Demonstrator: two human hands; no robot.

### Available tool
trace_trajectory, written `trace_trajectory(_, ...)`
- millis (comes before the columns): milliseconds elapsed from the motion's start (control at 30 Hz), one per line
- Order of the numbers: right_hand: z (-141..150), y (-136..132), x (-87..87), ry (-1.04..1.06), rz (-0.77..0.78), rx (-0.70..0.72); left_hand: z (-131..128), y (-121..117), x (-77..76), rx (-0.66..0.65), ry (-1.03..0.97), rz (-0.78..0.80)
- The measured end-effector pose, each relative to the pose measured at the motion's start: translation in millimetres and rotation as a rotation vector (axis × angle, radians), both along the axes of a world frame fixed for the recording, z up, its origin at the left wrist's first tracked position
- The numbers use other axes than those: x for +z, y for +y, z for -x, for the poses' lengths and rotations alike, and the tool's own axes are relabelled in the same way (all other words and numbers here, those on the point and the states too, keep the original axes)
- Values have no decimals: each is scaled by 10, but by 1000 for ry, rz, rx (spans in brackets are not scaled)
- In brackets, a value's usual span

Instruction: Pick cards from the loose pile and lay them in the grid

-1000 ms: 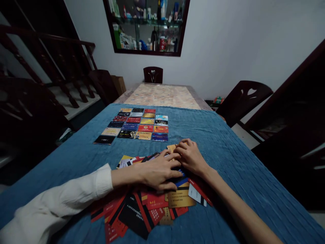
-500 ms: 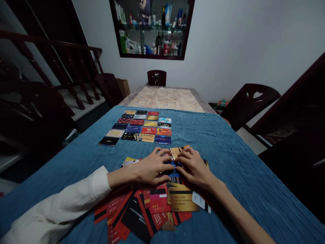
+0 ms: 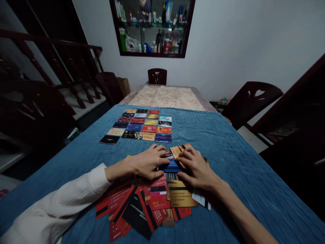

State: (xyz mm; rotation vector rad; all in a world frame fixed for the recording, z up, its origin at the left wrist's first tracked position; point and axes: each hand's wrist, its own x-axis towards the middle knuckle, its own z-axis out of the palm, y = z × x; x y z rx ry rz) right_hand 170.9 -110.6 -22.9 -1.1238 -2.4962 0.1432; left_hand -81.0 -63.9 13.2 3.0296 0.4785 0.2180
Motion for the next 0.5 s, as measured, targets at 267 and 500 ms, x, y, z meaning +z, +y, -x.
trace_trajectory(267, 44, 1, 20, 96, -35, 8, 38, 84, 39, 43, 18, 87)
trace_trajectory(500, 76, 37, -56, 223, -120, -33, 79, 236, 56, 27, -82, 281)
